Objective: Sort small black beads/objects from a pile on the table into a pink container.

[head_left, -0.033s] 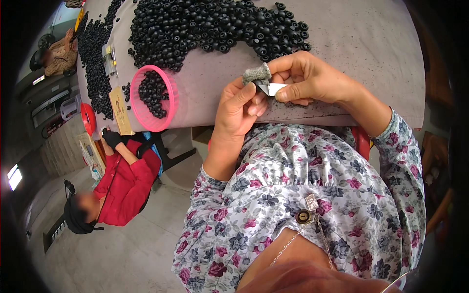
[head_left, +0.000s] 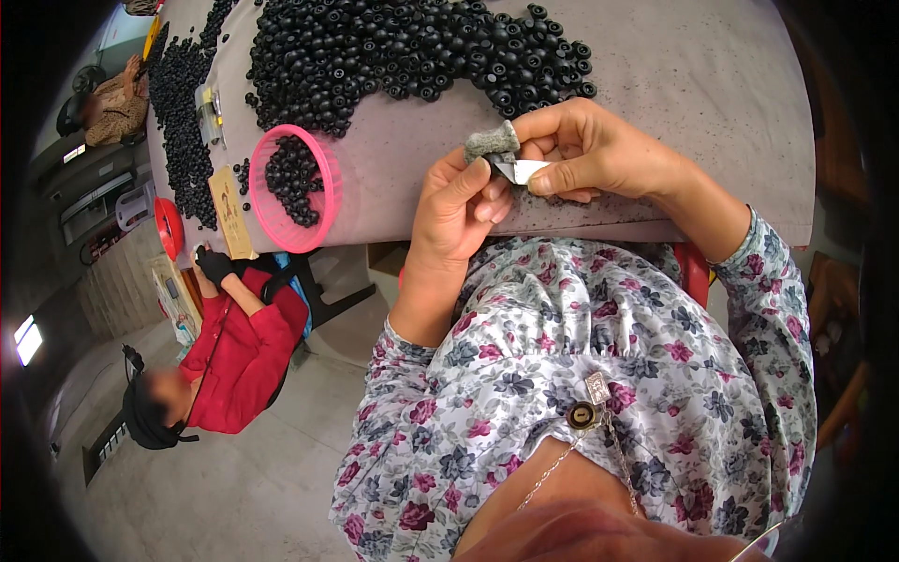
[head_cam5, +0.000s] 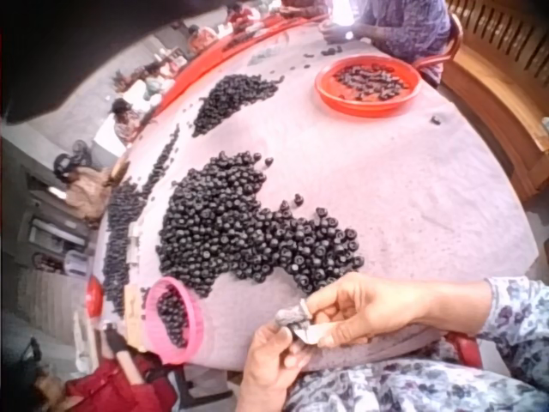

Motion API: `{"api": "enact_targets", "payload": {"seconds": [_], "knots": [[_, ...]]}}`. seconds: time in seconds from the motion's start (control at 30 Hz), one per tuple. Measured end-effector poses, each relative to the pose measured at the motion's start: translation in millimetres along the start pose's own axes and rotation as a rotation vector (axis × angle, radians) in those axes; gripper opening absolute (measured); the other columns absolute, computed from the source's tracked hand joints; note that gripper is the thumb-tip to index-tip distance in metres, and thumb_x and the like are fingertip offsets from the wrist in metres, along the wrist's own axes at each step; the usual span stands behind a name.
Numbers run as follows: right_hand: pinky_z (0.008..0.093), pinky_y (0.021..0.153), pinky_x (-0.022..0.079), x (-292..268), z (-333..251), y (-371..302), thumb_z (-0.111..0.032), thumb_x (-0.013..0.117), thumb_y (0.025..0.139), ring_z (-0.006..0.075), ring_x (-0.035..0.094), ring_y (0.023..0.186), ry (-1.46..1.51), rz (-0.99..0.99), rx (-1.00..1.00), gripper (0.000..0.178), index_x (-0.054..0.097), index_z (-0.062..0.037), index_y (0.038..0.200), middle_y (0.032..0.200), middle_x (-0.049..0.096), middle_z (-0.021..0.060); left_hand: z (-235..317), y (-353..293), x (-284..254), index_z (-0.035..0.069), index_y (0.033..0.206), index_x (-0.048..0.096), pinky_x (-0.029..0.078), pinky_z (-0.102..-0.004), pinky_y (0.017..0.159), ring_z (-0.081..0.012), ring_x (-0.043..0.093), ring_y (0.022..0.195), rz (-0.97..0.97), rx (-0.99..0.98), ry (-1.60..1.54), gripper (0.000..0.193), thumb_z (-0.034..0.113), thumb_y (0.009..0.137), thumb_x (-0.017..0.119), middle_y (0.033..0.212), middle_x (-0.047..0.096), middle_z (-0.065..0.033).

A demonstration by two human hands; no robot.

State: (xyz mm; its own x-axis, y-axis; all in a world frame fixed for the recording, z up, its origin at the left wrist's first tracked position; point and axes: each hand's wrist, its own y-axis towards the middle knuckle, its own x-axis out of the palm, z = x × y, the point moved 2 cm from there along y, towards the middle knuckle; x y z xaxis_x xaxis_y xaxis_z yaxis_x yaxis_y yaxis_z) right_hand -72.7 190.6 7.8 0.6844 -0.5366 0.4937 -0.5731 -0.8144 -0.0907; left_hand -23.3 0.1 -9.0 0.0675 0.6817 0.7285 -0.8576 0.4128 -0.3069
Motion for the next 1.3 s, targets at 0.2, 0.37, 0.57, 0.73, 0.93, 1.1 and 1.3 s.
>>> {"api": "enact_targets", "payload": {"seconds": [0.2, 0.37, 0.57, 0.73, 0.93, 1.1, 1.3], "knots": [[0.0181, 0.042, 0.034, -1.2, 1.5, 0.2, -0.009, 0.070, 0.086, 0.0024, 0.044, 0.049, 0.019, -0.020, -0.014, 0.042, 0.059, 0.0042, 0.125, 0.071, 0.059, -0.0010, -0.4, 0.2, 0.9, 0.001, 0.106, 0.062, 0.038, -0.0228, 0.051, -0.0065, 0.047, 0.053, -0.010, -0.009, -0.012, 0.027, 0.024, 0.093, 0.066, 0.073, 0.056, -0.0018], [0.0182, 0.041, 0.033, -2.4, 2.4, 0.0, -0.009, 0.070, 0.086, 0.0024, 0.046, 0.049, 0.028, -0.019, 0.021, 0.040, 0.060, 0.0040, 0.123, 0.071, 0.060, -0.0008, 0.9, -1.0, 0.1, 0.000, 0.107, 0.063, 0.039, -0.0226, 0.051, -0.0066, 0.047, 0.053, -0.032, -0.007, 0.033, 0.027, 0.023, 0.093, 0.066, 0.072, 0.056, -0.0015], [0.0182, 0.041, 0.033, -5.6, 6.6, 0.8, -0.006, 0.070, 0.086, 0.0026, 0.046, 0.049, 0.085, -0.002, 0.056, 0.038, 0.061, 0.0035, 0.121, 0.071, 0.060, -0.0006, -1.1, 0.0, -0.6, -0.001, 0.107, 0.064, 0.040, -0.0221, 0.050, -0.0066, 0.048, 0.053, -0.035, -0.016, 0.015, 0.027, 0.022, 0.093, 0.067, 0.072, 0.057, -0.0022], [0.0184, 0.041, 0.034, -2.2, -0.1, -0.5, -0.006, 0.070, 0.085, 0.0030, 0.045, 0.048, 0.062, -0.038, 0.024, 0.040, 0.060, 0.0040, 0.123, 0.070, 0.059, -0.0003, -0.2, 1.1, -0.4, -0.001, 0.108, 0.064, 0.039, -0.0221, 0.050, -0.0064, 0.048, 0.053, -0.051, -0.002, -0.005, 0.027, 0.022, 0.092, 0.067, 0.072, 0.058, -0.0028], [0.0181, 0.041, 0.035, -1.9, 0.6, 0.0, -0.006, 0.071, 0.085, 0.0030, 0.045, 0.048, 0.053, -0.047, 0.015, 0.043, 0.059, 0.0045, 0.125, 0.069, 0.059, -0.0004, 1.3, 0.0, 1.1, -0.002, 0.108, 0.063, 0.039, -0.0223, 0.049, -0.0066, 0.047, 0.052, -0.058, 0.012, 0.025, 0.030, 0.022, 0.092, 0.068, 0.071, 0.057, -0.0031], [0.0175, 0.041, 0.036, -2.7, 1.6, -0.8, -0.006, 0.071, 0.085, 0.0026, 0.046, 0.048, 0.086, -0.060, 0.021, 0.044, 0.059, 0.0051, 0.125, 0.070, 0.059, 0.0000, 2.5, 0.3, 0.7, -0.003, 0.107, 0.063, 0.039, -0.0225, 0.049, -0.0070, 0.048, 0.052, -0.075, 0.016, 0.048, 0.030, 0.021, 0.091, 0.068, 0.071, 0.058, -0.0036], [0.0182, 0.041, 0.034, -4.1, 1.5, -1.5, -0.005, 0.070, 0.085, 0.0029, 0.046, 0.048, 0.042, -0.053, 0.022, 0.040, 0.060, 0.0055, 0.122, 0.070, 0.060, 0.0002, 1.8, -1.0, 2.2, -0.003, 0.106, 0.065, 0.040, -0.0228, 0.049, -0.0081, 0.049, 0.052, -0.038, 0.010, 0.075, 0.027, 0.018, 0.089, 0.070, 0.071, 0.059, -0.0047]]}}
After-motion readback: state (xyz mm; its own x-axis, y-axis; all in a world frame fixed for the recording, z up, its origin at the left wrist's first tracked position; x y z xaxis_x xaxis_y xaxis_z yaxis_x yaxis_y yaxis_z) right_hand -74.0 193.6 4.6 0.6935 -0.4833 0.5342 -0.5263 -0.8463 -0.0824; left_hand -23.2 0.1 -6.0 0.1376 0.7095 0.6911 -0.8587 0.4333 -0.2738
